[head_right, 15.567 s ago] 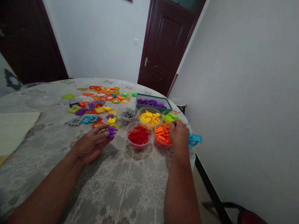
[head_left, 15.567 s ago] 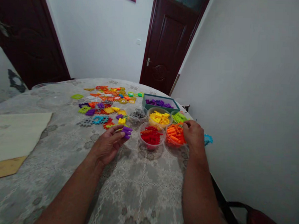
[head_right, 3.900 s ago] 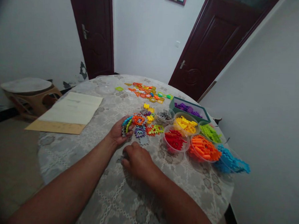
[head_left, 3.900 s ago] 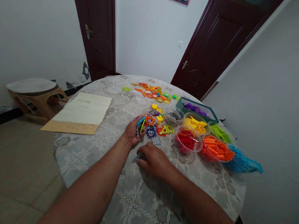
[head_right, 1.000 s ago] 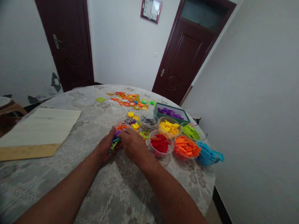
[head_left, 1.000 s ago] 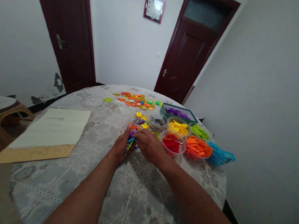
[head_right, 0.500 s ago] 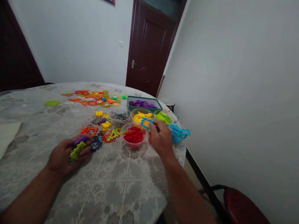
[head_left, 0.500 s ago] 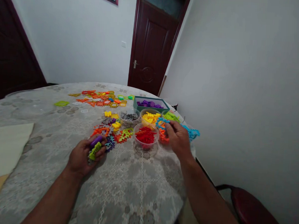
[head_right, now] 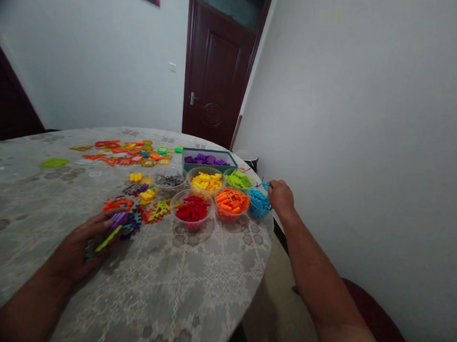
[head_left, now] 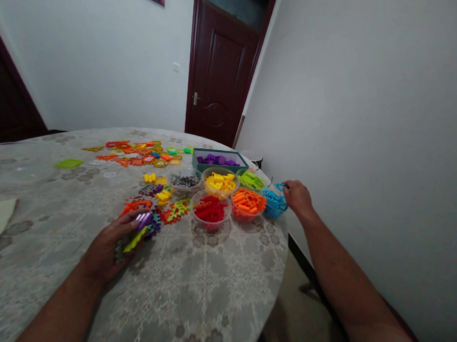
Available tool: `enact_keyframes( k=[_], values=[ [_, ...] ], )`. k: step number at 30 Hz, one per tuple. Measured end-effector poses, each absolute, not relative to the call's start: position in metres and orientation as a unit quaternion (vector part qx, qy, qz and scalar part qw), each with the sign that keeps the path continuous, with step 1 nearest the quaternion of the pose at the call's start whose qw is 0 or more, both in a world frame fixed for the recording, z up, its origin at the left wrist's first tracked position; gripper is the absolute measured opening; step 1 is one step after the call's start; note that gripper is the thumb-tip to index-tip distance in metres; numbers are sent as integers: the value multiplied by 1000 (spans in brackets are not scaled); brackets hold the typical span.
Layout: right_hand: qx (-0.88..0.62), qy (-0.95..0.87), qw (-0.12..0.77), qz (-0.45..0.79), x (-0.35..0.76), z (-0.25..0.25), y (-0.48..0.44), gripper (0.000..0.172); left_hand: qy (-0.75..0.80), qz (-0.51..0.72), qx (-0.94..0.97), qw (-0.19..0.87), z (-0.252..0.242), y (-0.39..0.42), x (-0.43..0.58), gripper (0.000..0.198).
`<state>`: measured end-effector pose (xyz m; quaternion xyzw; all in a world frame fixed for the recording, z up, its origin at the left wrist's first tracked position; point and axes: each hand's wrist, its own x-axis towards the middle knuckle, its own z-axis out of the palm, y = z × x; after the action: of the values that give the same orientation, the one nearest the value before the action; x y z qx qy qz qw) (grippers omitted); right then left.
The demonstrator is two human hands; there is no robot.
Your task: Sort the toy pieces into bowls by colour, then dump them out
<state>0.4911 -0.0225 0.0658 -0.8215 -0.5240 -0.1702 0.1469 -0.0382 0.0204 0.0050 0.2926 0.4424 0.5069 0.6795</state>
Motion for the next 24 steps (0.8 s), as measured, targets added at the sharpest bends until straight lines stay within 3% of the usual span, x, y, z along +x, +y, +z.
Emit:
enact_keyframes(
  k=[10, 15, 18, 21, 24],
  values=[
    [-814, -528, 161, -182, 478, 64, -26, 33, 439, 480, 355, 671, 6, 20, -38, 58],
    [-685, -592, 347, -245, 417, 78, -50, 28, 418, 494, 361, 672, -2, 19, -36, 56],
    [-593, -679, 406, -151, 346, 80, -65, 22, 386, 494, 382, 679, -10, 20, -37, 60],
    [-505, -777, 376, -4, 269, 73, -75, 23, 376, 499, 396, 672, -16, 20, -37, 59],
    [-437, -827, 338, 100, 205, 56, -70, 36, 359, 499, 415, 671, -17, 18, -36, 60]
  ],
)
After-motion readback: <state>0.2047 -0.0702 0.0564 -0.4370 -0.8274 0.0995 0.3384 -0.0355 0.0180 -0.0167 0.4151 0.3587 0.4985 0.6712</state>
